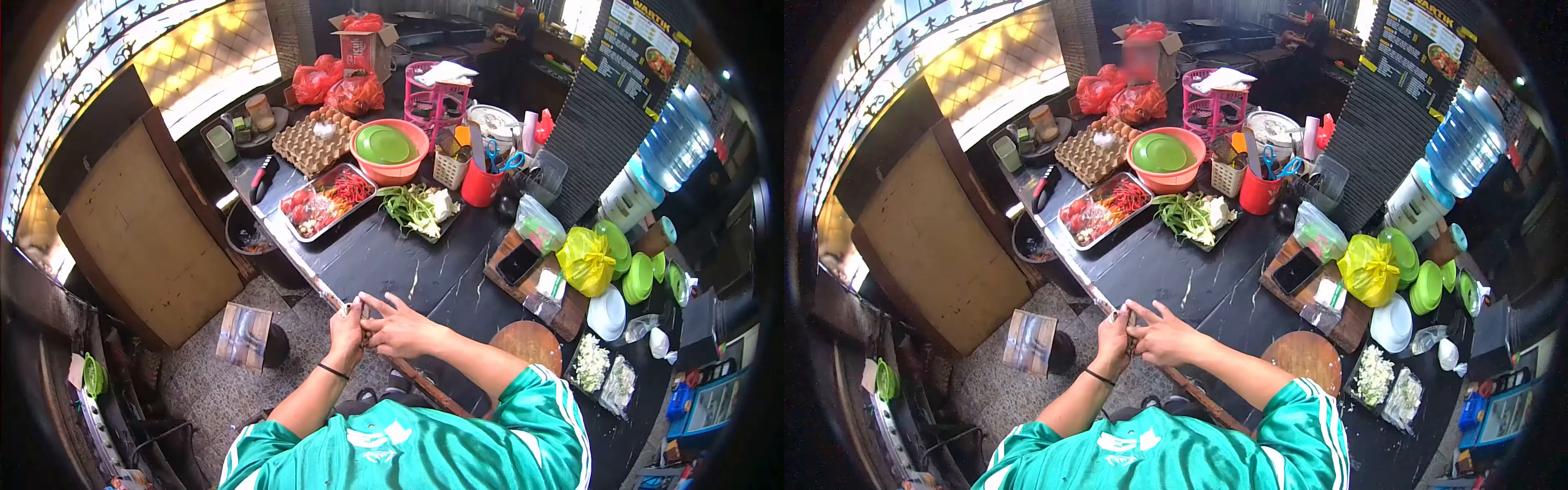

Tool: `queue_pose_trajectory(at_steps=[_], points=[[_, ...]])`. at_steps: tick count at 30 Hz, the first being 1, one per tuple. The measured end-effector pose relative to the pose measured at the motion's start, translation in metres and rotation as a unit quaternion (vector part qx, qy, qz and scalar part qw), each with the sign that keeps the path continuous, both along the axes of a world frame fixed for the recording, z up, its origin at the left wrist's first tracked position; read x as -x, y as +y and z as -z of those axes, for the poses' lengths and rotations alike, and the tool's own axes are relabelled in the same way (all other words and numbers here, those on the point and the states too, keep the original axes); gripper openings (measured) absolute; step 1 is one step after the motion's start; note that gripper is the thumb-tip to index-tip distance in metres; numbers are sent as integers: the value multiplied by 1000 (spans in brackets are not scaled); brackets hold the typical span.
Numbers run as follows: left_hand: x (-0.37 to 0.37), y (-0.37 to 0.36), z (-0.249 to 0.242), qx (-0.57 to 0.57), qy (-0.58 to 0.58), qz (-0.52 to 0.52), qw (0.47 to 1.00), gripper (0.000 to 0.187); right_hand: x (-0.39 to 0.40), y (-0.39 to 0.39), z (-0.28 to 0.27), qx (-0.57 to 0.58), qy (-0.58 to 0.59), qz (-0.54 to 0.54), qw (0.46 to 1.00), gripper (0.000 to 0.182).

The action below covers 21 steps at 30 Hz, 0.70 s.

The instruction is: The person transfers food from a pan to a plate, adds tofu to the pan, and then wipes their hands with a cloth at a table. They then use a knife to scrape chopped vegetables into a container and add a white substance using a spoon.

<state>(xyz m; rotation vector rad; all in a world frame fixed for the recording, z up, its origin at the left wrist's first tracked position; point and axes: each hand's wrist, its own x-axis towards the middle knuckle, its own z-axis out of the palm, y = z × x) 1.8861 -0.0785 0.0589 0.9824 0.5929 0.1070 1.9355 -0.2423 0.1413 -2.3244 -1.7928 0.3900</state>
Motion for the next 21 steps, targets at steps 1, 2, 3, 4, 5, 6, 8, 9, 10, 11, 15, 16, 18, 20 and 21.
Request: queue_pose_trajectory(at_steps=[1,2,3,4,5,6,8,9,10,11,15,16,18,20,21], points=[[0,0,-1,-7,0,2,1000,30,-7,0,15,-2,3,0,1000,21],[2,0,-1,-7,5,-1,1000,30,-16,3,38,-98,124,27,987,23],[3,-1,-10,13,14,-27,999,34,-19,5,51,-190,242,53,950,24],[2,-1,-23,32,19,-52,998,39,-17,10,52,-246,266,113,925,33],[0,-1,-37,33,17,-56,998,39,-13,20,53,-245,265,109,926,33],[0,-1,-54,111,5,-32,993,46,-7,33,49,-292,196,178,919,39],[-4,4,-71,187,-7,-7,982,56,10,57,55,-268,81,278,919,55],[-5,7,-74,237,-31,11,971,58,8,61,57,-269,81,278,919,55],[-6,10,-75,288,-55,28,956,60,6,63,59,-234,10,244,941,55],[-10,19,-61,289,-58,27,955,60,1,67,60,-199,-62,207,956,55],[-30,48,-13,264,20,-41,963,59,-7,78,42,-119,-184,117,969,40],[-30,52,-15,233,51,-36,970,56,-7,83,40,-116,-221,101,963,36],[-25,60,-9,203,99,-22,974,54,-6,89,24,-84,-176,75,978,34],[-27,68,7,160,83,-9,984,47,-2,95,22,-69,-93,71,991,27],[-28,72,17,139,72,2,988,44,-1,97,29,-65,-85,85,991,27]])
